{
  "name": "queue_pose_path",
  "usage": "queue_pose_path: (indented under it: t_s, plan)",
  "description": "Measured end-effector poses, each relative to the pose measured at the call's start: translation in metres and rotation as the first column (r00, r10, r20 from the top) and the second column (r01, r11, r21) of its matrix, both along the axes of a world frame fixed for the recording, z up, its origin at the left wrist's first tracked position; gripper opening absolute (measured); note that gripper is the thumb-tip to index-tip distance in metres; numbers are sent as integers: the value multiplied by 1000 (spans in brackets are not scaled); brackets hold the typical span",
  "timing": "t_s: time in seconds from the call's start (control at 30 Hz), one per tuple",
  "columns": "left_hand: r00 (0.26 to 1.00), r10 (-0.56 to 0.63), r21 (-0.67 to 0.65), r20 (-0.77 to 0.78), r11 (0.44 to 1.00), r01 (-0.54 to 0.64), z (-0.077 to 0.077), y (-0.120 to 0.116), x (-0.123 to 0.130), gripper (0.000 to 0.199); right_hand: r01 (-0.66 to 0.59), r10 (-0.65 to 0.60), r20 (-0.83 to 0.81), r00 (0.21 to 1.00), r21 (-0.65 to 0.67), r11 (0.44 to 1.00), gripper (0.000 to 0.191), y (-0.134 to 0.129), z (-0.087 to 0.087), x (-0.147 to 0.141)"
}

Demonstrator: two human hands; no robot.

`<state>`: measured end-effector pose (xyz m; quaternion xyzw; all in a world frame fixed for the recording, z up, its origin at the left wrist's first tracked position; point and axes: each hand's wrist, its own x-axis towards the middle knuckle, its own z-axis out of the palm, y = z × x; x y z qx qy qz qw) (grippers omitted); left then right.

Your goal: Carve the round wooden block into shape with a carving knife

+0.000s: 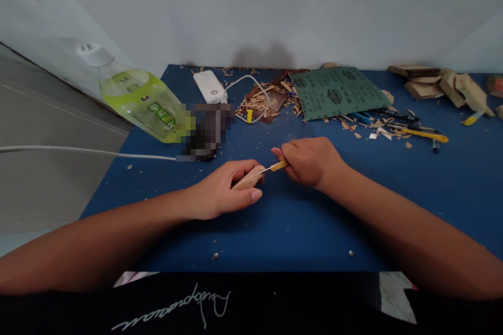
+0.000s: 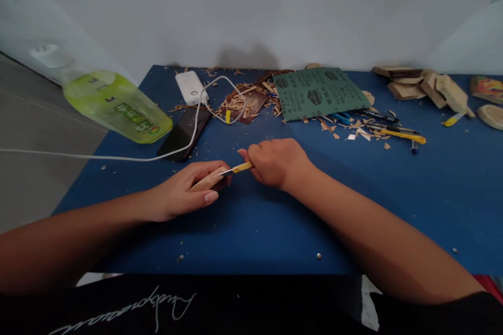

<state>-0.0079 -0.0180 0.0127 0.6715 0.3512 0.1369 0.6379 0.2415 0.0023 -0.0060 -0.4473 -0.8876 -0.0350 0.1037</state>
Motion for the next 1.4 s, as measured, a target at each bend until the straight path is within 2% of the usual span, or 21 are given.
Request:
queue_pose_path:
  t_s: [0.1,0.23,0.27,0.3,0.37,0.43,0.5,0.57,0.63,0.77,1.07,1.23,1.4]
  plan:
    - [1000,-10,30,-21,999,10,4,1,2,44,50,-50,6,999,-31,998,59,5,-1,-1]
    - [968,-235,28,-94,971,238,14,-7,4,41,281,-279,33,960,-74,957,59,24,-5,8]
    - [962,-260,17,-82,965,262,15,-8,4,41,313,-311,29,950,-73,947,59,27,-6,11]
    - [971,-231,23,-63,972,233,15,-9,3,42,327,-327,16,945,-73,942,59,30,-7,13]
    - [996,-81,90,-23,992,83,10,-8,1,43,290,-294,-23,956,-107,951,55,30,-9,14]
    - [998,63,171,9,983,-64,3,-6,0,45,183,-204,-94,975,-189,965,44,27,-12,12]
    - [989,145,218,23,965,-146,-5,-5,-1,45,50,-118,-230,966,-280,959,34,23,-16,9]
    - [980,198,257,16,946,-196,-10,-6,-1,45,-68,-71,-395,916,-328,942,31,22,-19,7]
    - [970,244,302,0,925,-232,-14,-7,-1,46,-167,-20,-513,858,-316,934,29,23,-22,6]
    - [949,312,376,-38,885,-275,-16,-8,1,50,-299,78,-559,825,-315,901,29,22,-23,6]
    - [935,354,418,-34,854,-309,-15,-7,4,48,-396,175,-499,849,-380,836,36,0,-12,0]
    - [922,382,476,-63,824,-308,-13,-8,5,49,-385,187,-451,873,-400,831,40,2,-12,1]
    - [898,423,527,-119,794,-304,-11,-8,6,52,-323,179,-346,921,-422,847,48,2,-7,1]
